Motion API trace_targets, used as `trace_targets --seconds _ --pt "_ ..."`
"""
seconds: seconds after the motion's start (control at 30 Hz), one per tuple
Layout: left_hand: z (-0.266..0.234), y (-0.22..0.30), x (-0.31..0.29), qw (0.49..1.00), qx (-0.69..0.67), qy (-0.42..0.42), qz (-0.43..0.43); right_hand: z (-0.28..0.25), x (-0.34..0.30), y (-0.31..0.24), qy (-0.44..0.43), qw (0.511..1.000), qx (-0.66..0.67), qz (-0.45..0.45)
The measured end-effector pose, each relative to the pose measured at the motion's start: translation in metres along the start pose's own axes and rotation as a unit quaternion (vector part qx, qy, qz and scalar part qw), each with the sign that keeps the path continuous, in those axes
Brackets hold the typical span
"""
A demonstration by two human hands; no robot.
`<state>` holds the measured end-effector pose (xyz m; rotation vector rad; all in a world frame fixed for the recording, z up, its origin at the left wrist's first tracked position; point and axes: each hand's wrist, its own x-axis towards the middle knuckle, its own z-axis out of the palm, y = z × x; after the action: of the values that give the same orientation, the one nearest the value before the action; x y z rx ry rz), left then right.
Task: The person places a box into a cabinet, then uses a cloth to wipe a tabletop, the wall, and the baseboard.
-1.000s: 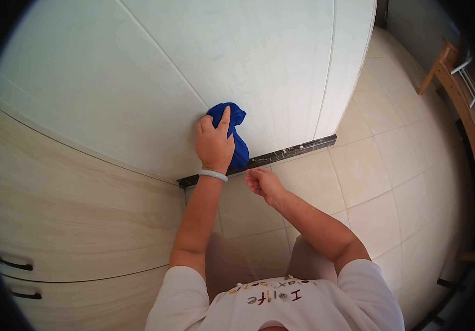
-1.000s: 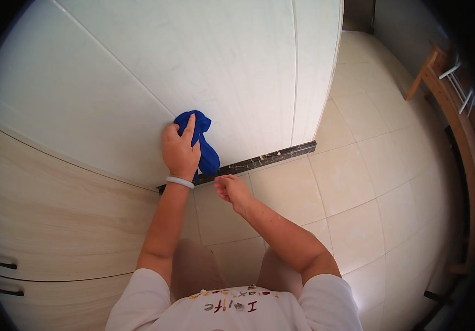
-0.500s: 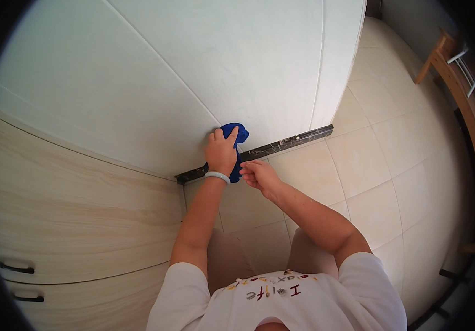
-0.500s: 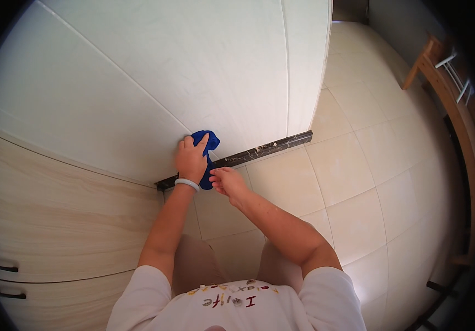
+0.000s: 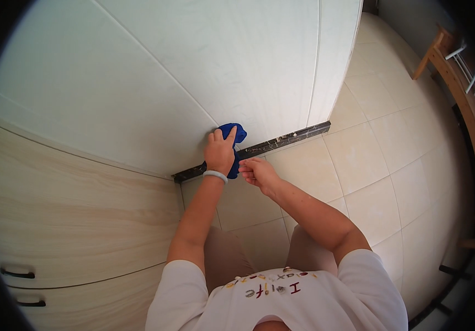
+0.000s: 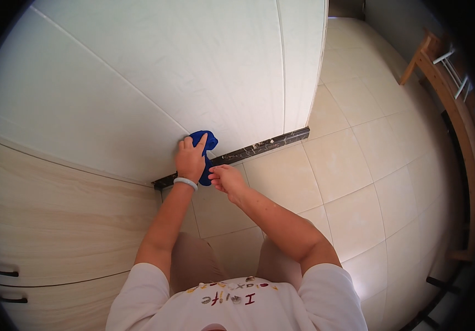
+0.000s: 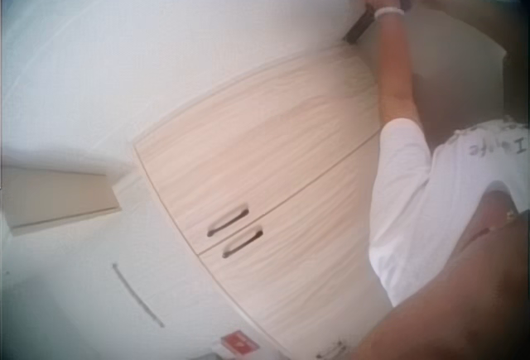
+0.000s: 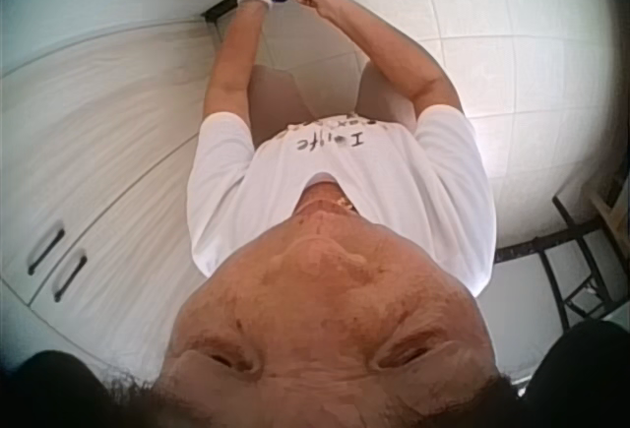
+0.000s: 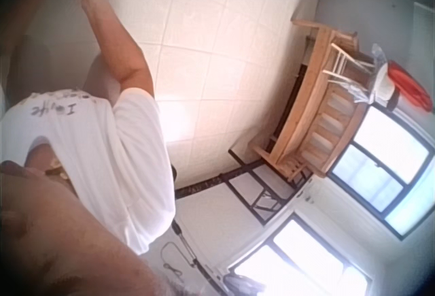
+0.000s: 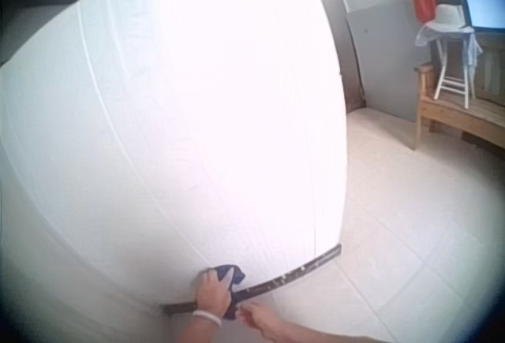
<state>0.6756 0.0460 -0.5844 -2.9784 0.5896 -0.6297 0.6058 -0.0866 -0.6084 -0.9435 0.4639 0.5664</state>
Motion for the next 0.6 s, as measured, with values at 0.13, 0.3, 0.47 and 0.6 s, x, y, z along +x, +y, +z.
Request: trace_targets --seconds 0.13,0.3,0.47,0.6 --pt "-0.007 0.005 0.004 0.997 -0.003 0.071 -0.019 -0.004 0.006 0.002 0.007 1.0 0.004 -0.006" --pt "-0.015 -0.003 0.006 1.0 -0.014 0.009 0.002 -0.002 0.009 0.001 0.0 1.0 -0.004 0.007" --pt "-0.049 0.007 0.021 0.991 -0.065 0.118 -0.016 -0.008 0.013 0.005 -0.001 1.0 -0.012 0.003" --pt "-0.118 0.005 0.062 0.966 -0.055 0.247 -0.046 -0.006 0.014 0.006 0.001 1.0 -0.01 0.006"
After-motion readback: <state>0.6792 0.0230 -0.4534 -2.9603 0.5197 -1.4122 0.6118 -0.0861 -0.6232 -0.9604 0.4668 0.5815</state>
